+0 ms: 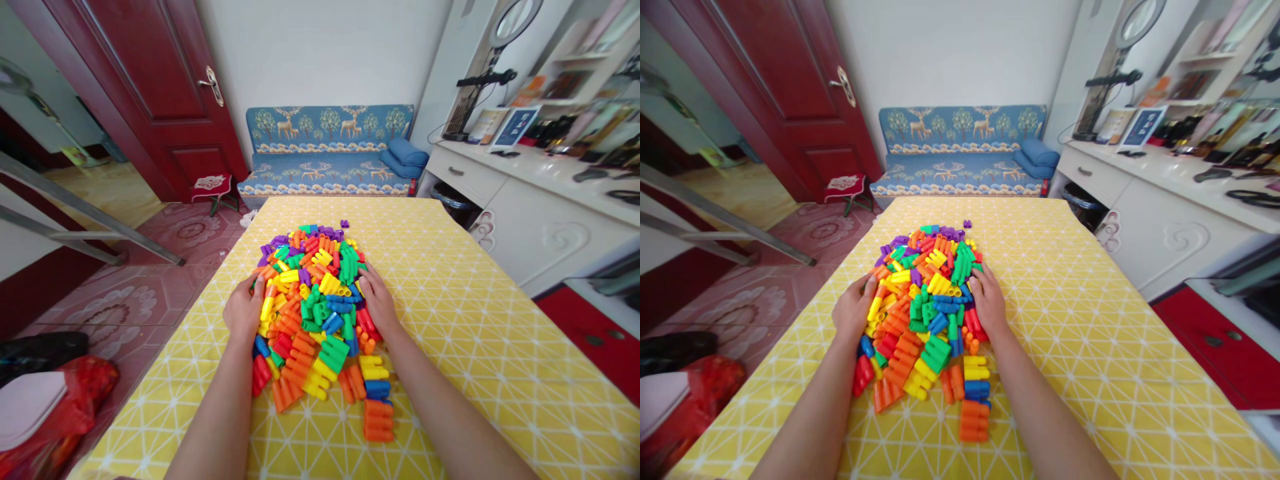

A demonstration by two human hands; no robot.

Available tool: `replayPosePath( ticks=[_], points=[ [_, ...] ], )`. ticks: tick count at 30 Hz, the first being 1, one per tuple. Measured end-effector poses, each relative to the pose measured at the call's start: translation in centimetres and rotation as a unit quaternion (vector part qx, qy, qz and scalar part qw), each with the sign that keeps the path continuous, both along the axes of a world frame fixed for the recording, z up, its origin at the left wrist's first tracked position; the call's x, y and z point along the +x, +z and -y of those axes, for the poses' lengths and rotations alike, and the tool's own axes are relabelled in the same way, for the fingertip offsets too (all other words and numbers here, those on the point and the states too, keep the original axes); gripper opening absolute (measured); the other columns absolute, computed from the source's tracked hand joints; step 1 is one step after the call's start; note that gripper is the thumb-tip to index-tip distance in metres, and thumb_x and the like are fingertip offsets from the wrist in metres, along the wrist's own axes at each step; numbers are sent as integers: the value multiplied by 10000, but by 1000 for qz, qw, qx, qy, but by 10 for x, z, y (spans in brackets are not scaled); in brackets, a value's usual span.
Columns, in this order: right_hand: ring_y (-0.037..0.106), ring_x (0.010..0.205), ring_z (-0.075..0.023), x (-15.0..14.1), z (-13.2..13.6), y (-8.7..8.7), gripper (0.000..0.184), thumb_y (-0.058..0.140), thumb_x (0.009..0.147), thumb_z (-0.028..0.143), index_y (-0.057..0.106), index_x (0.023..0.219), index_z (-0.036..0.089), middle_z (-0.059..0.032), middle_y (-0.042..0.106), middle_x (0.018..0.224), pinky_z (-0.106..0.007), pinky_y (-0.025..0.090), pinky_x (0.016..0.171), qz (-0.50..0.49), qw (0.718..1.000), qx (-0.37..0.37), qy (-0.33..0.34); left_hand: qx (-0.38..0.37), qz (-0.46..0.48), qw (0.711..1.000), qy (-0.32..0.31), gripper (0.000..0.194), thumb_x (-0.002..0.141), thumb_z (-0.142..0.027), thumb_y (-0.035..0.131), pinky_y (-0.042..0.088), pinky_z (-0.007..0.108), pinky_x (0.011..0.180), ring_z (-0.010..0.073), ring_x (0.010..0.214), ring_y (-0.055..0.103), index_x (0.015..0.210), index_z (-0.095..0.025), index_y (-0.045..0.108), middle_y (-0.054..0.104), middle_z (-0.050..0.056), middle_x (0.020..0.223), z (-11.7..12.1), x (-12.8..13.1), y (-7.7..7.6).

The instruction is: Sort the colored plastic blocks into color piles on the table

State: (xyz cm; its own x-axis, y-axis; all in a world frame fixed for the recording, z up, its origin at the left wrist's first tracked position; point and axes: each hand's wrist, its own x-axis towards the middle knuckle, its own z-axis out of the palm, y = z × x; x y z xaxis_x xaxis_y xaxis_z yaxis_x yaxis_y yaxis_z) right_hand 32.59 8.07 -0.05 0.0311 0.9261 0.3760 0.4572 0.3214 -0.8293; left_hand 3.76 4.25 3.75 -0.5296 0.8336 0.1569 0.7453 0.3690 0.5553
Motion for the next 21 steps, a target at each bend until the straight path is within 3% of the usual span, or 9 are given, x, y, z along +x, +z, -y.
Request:
replayPosePath(
  ticks=[9,21],
  points=[
    [363,1371,-236,1,0,-3,563,394,911,593,609,1244,194,-103,420,1473,-465,255,1153,-6,1000,-5,0,-15,-7,1000,-6,594,892,-647,286,467,465,793,386,1093,596,1255,-307,612,657,118,1219,-1,0,0],
    [364,1369,-232,2,0,-1,546,408,915,562,603,1249,176,-112,422,1470,-452,251,1155,10,1000,2,9,-16,-13,1000,8,516,919,-585,315,471,398,792,329,1077,616,1247,-319,612,673,94,1195,0,3,3]
  ],
)
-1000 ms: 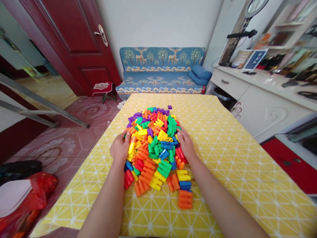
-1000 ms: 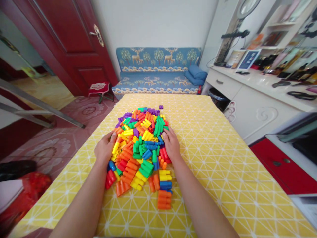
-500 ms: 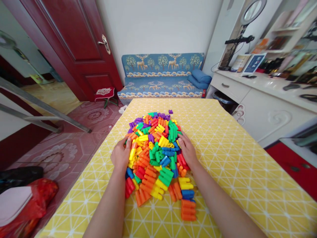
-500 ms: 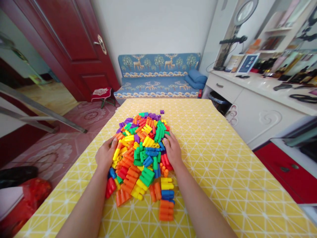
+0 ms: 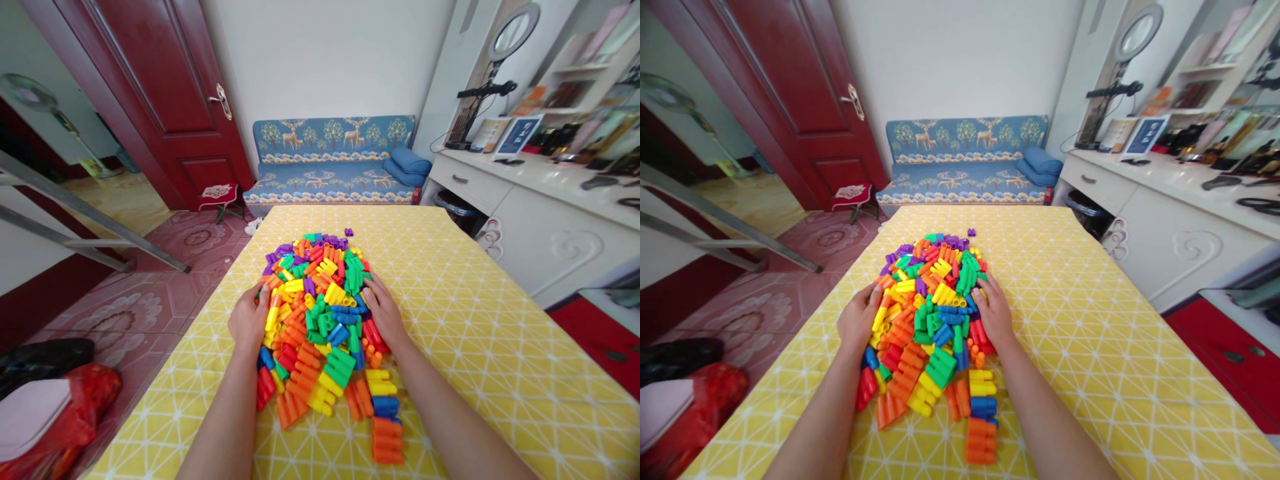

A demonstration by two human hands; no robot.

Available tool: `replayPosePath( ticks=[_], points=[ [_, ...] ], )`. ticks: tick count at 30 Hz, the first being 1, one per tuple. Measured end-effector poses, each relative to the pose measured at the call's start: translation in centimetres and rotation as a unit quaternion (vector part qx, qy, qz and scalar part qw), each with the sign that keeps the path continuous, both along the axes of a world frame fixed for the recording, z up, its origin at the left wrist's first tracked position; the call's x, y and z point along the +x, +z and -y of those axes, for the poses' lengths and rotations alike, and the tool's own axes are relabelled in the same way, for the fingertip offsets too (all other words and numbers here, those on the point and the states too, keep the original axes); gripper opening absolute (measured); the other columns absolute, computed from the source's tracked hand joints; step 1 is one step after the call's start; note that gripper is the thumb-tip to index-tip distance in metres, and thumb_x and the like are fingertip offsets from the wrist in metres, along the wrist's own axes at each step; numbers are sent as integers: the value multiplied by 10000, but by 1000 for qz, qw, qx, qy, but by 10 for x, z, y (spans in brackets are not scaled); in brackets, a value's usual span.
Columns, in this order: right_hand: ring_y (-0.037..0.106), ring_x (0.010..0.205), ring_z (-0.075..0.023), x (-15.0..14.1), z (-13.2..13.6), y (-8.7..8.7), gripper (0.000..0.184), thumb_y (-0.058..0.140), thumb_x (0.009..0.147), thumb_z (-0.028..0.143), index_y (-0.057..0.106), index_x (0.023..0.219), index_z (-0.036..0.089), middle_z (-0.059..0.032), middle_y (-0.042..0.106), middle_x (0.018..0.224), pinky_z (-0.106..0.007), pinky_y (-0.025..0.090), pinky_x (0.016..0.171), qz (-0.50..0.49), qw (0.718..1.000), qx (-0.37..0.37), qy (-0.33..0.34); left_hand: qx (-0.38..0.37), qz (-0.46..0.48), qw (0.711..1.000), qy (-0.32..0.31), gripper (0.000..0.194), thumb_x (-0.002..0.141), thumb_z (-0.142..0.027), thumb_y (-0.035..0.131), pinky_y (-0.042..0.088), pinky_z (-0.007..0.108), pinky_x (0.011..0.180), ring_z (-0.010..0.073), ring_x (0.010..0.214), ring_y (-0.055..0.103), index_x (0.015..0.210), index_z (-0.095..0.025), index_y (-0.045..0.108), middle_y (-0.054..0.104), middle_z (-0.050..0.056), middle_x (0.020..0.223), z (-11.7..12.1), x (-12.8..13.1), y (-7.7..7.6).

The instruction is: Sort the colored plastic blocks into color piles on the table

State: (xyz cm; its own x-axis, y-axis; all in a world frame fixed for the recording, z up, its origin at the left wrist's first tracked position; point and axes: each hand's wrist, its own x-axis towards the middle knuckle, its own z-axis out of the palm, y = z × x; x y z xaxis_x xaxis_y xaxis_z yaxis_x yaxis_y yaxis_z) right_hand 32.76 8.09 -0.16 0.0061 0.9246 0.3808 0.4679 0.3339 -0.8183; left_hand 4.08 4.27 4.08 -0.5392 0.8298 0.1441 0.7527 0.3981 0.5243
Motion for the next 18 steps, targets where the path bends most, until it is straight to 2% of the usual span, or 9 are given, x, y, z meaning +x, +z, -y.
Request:
replayPosePath(
  ticks=[13,18],
  points=[
    [343,1381,-237,1,0,-2,568,413,906,584,592,1262,178,-122,400,1483,-469,238,1159,-16,1000,-15,3,4,3,1000,-8,529,917,-594,311,476,425,813,337,1111,603,1243,-308,612,659,87,1227,0,-1,0],
    [348,1378,-238,2,3,-2,522,426,914,554,586,1264,201,-106,394,1489,-482,248,1153,-23,1000,-15,14,8,0,1000,-17,531,916,-600,305,479,426,810,336,1121,597,1246,-315,607,654,77,1238,0,-2,-3]
  ],
)
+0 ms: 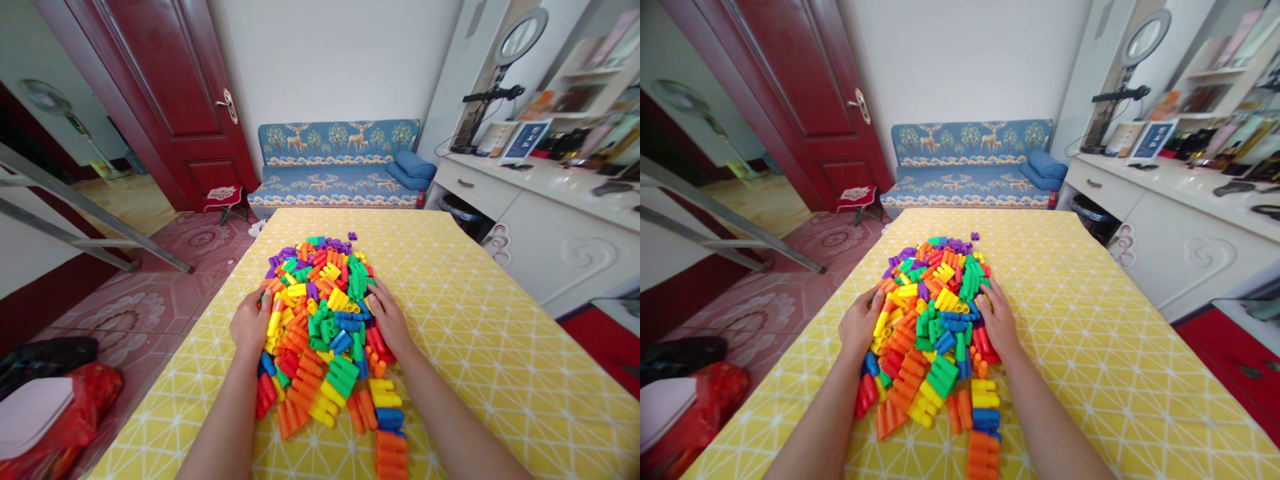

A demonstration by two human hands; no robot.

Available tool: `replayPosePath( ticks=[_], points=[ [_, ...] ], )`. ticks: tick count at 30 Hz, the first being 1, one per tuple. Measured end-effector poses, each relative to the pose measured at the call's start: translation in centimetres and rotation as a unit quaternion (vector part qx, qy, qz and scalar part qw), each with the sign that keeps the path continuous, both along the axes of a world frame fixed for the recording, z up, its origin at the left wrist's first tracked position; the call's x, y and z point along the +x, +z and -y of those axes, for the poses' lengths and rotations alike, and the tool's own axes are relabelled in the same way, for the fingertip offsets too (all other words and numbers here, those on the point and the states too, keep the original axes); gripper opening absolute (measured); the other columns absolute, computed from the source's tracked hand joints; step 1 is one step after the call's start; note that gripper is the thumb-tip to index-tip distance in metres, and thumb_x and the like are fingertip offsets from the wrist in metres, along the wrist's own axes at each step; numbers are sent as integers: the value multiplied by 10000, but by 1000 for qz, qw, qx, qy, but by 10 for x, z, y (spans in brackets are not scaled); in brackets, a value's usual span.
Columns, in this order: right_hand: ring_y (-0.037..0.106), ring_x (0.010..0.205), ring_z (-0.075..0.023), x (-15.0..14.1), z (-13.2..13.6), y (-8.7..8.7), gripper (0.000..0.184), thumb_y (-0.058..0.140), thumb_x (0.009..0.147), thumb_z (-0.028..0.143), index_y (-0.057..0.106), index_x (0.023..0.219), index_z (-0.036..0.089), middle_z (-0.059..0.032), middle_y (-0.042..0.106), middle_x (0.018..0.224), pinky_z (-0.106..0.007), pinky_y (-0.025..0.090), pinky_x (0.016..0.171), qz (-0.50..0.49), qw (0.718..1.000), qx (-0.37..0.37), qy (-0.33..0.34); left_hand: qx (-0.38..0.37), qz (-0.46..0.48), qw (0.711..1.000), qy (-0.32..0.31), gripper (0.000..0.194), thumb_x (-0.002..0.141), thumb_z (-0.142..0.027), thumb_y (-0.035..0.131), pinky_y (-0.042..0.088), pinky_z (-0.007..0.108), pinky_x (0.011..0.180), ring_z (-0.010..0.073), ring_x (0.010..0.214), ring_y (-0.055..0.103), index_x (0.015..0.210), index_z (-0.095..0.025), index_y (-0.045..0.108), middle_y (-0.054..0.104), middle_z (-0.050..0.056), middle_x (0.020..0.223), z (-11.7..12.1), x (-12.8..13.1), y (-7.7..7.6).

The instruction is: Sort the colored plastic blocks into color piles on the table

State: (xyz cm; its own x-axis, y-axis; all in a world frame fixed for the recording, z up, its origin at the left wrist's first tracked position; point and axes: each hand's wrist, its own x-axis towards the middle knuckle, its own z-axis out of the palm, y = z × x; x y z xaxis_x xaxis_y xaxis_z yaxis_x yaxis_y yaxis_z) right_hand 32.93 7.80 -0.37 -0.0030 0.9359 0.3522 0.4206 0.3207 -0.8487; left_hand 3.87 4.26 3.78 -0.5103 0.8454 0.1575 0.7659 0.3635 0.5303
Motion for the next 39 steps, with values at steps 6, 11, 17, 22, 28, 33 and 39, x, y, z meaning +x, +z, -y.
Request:
replayPosePath(
  ticks=[6,11,17,22,28,33,39],
  points=[
    [317,1383,-265,1,6,22,534,527,883,489,486,1355,243,-74,460,1438,-517,265,1131,94,991,92,-19,5,11,1000,8,520,905,-604,330,481,447,813,347,1095,610,1214,-312,630,666,78,1214,-2,-1,-1],
    [550,1138,-283,-13,0,48,518,555,872,419,496,1354,236,-109,561,1283,-477,448,969,203,975,88,4,49,76,996,5,531,892,-602,368,473,455,868,345,1107,604,1183,-268,661,683,95,1177,-4,-7,-4],
    [576,1098,-222,-29,3,53,332,516,884,240,614,1201,241,-80,586,1209,-389,466,959,133,984,110,42,196,234,952,-10,552,884,-542,410,440,363,991,264,1118,611,1109,-121,687,698,116,1139,-4,-20,-6],
    [575,1099,-207,5,-8,31,295,489,906,331,629,1139,216,-80,635,1157,-403,446,982,-32,986,131,-98,188,219,957,17,586,866,-575,416,460,391,970,280,1059,641,1120,-118,680,701,131,1122,-1,-33,-9],
    [475,1263,-261,11,-32,1,450,424,879,353,595,1246,157,-138,563,1323,-495,315,1101,16,991,36,-130,101,151,983,-17,591,892,-572,363,423,391,1005,295,1180,573,1145,-141,677,675,140,1182,-2,-30,-9],
    [305,1400,-224,-27,-35,9,486,389,896,366,549,1317,185,-86,380,1496,-447,225,1161,19,998,23,-57,83,107,989,-58,588,912,-578,319,420,381,1008,278,1197,562,1206,-186,644,647,107,1244,-3,-23,-10],
    [319,1397,-225,-22,-52,20,529,426,848,314,531,1330,122,-123,394,1484,-431,235,1160,-25,1000,-3,-12,80,107,988,-75,546,919,-552,326,399,376,1033,266,1219,541,1230,-222,631,628,72,1280,-2,-17,-4]
  ],
)
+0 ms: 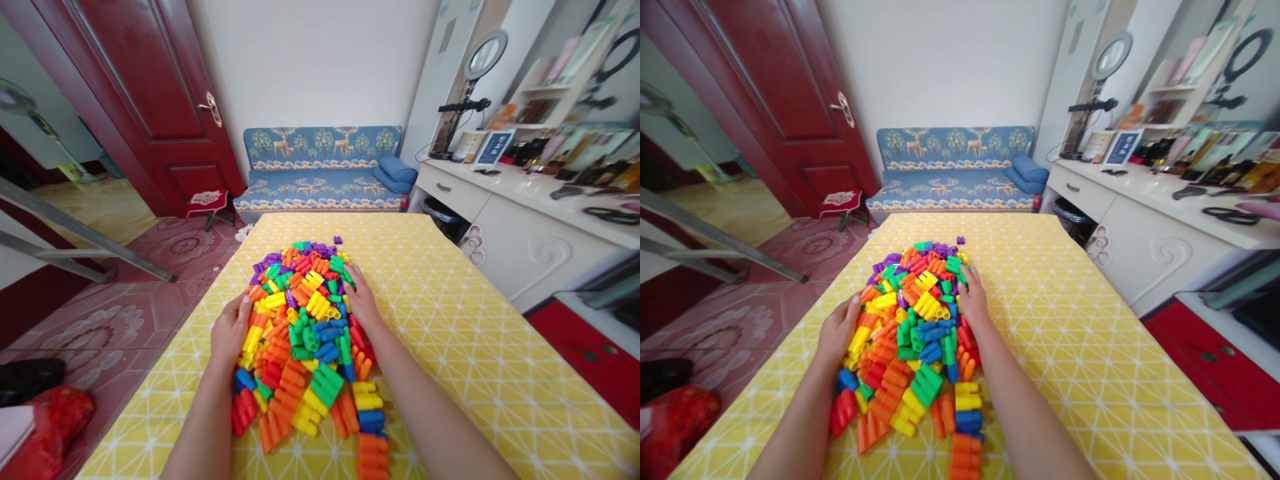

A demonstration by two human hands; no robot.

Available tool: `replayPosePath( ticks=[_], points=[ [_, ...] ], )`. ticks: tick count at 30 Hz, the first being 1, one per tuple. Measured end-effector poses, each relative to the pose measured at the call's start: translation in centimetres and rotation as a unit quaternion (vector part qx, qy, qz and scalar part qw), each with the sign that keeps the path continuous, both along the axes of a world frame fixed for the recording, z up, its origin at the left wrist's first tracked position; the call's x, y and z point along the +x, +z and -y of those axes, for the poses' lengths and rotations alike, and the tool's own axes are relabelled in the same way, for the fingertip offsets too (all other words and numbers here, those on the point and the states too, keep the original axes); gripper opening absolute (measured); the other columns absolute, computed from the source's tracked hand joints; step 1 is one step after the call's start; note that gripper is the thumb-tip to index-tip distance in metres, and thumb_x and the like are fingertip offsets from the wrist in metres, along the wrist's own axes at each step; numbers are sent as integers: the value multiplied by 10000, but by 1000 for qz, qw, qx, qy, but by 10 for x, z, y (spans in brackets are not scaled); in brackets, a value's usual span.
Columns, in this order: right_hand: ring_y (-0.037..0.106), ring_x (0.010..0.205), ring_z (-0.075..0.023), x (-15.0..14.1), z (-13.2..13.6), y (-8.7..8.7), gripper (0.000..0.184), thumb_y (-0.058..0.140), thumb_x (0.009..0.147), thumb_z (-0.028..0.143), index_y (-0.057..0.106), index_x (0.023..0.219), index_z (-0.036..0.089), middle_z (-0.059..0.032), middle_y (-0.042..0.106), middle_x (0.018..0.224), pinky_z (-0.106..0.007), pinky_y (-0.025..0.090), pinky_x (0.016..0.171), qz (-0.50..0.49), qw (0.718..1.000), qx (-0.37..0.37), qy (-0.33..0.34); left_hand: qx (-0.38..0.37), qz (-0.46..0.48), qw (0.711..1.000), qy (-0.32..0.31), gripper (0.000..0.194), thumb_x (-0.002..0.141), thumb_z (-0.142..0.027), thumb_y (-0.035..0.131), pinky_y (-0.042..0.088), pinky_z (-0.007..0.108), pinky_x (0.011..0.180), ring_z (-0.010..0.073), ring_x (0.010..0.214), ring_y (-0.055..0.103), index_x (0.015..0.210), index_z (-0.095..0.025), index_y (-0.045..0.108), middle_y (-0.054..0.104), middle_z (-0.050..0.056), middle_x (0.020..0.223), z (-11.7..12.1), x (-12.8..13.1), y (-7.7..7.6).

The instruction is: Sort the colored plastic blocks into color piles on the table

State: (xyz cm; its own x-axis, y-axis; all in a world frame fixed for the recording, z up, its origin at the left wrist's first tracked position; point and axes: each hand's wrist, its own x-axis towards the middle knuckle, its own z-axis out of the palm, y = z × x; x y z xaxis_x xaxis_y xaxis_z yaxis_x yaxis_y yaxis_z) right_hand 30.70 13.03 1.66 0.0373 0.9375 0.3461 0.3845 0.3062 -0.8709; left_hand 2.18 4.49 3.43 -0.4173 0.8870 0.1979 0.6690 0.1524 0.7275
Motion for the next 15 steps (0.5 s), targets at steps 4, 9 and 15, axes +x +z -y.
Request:
replayPosePath(
  ticks=[4,9,15],
  points=[
    [456,1308,-223,33,37,3,427,415,875,303,600,1247,207,-78,550,1362,-465,285,1138,-27,999,23,-7,38,67,997,16,582,914,-542,338,394,352,1049,253,1221,539,1219,-142,630,627,103,1274,6,-1,5],
    [277,1412,-297,52,173,-18,552,490,886,402,388,1425,342,-22,275,1549,-564,308,1112,87,995,-28,-38,22,50,998,-8,583,890,-561,381,367,365,1079,257,1237,526,1219,-149,628,617,101,1289,10,-1,5],
    [158,1425,-405,3,220,-24,897,591,814,481,65,1526,335,-26,60,1596,-650,319,1065,169,985,14,18,15,-35,998,-41,586,888,-562,379,356,375,1087,260,1242,517,1283,-176,575,578,100,1335,5,2,1]
  ],
)
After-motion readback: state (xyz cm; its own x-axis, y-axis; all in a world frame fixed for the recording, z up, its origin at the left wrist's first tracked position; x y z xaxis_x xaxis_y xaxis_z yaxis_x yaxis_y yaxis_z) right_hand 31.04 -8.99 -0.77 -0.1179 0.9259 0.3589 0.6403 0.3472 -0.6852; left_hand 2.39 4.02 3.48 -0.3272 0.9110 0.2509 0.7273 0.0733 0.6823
